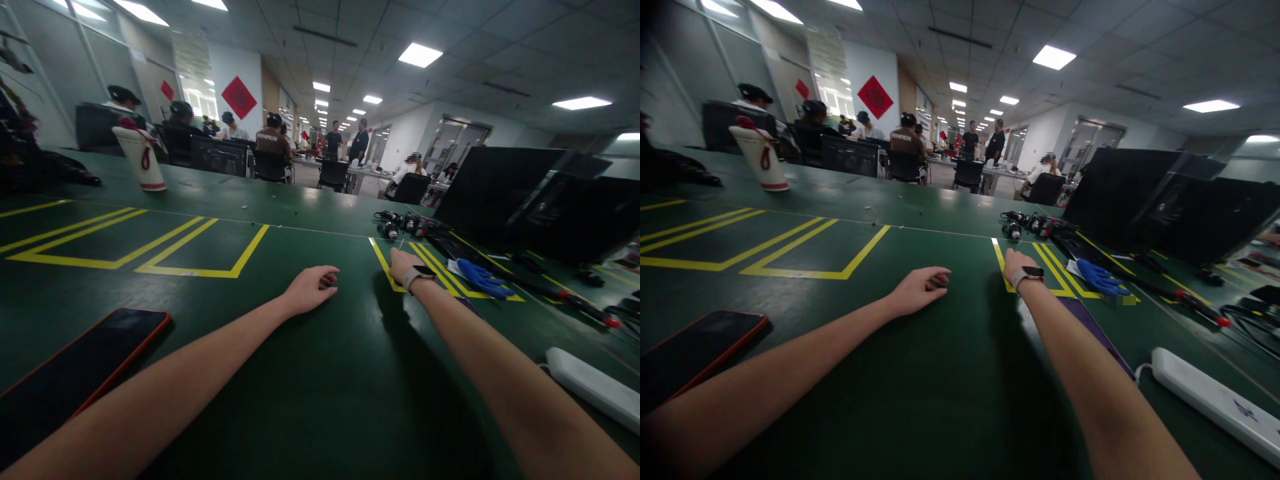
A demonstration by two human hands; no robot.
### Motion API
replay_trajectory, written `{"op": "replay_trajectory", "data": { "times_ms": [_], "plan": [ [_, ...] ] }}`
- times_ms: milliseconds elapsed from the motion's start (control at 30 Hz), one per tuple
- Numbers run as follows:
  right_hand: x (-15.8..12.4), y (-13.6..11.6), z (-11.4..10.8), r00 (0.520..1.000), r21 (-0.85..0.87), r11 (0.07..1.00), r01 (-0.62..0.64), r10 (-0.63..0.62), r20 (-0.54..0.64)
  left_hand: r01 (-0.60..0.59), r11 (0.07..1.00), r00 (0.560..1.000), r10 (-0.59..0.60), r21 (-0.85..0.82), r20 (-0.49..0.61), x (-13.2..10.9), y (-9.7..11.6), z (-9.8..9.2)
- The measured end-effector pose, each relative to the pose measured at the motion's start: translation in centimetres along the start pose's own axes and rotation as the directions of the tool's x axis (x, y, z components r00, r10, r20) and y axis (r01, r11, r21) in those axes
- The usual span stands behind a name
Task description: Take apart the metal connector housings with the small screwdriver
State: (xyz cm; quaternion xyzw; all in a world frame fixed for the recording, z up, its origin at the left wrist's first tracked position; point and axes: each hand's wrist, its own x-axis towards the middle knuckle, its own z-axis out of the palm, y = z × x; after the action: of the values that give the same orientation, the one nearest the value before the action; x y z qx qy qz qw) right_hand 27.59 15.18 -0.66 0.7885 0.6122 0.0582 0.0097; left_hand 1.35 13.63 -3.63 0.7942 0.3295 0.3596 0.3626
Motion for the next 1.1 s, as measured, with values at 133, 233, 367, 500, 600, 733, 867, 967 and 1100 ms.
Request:
{"op": "replay_trajectory", "data": {
  "times_ms": [133,233,367,500,600,733,867,967,1100],
  "plan": [
    [0.2,0.6,-0.1,1.0,-0.031,0.999,-0.02,0.02,0.009,-0.001,1.0,1.0,0.001,0.022,0.007,0.0,0.2,0.0],
    [0.2,0.9,-0.1,1.0,-0.034,0.999,-0.029,0.029,0.004,-0.003,0.999,1.0,0.002,0.045,0.016,0.0,0.2,0.0],
    [-0.4,1.3,-0.5,0.999,-0.013,1.0,-0.02,0.02,-0.031,-0.015,0.997,0.999,0.012,0.074,0.034,0.0,0.0,0.0],
    [-1.7,1.2,-1.8,0.995,0.037,0.999,0.023,-0.019,-0.102,-0.038,0.994,0.998,0.033,0.099,0.051,0.0,-0.2,0.0],
    [-3.7,0.2,-2.9,0.982,0.097,0.991,0.098,-0.08,-0.169,-0.058,0.991,0.996,0.049,0.121,0.073,-0.2,0.0,0.0],
    [-8.5,-2.4,-3.5,0.954,0.199,0.952,0.232,-0.183,-0.236,-0.066,0.99,0.994,0.054,0.127,0.093,-1.7,1.4,0.5],
    [-14.3,-5.0,-2.4,0.922,0.326,0.87,0.369,-0.298,-0.249,0.037,0.999,0.994,-0.036,-0.009,0.101,-5.0,3.4,1.1],
    [-17.9,-6.0,-1.4,0.896,0.571,0.69,0.444,-0.348,-0.275,0.066,0.99,0.988,-0.047,-0.124,0.15,-8.0,4.8,1.3],
    [-21.0,-6.9,-0.8,0.894,0.716,0.545,0.436,-0.355,-0.273,0.138,0.971,0.967,-0.09,-0.193,0.24,-11.3,6.4,0.7]
  ]
}}
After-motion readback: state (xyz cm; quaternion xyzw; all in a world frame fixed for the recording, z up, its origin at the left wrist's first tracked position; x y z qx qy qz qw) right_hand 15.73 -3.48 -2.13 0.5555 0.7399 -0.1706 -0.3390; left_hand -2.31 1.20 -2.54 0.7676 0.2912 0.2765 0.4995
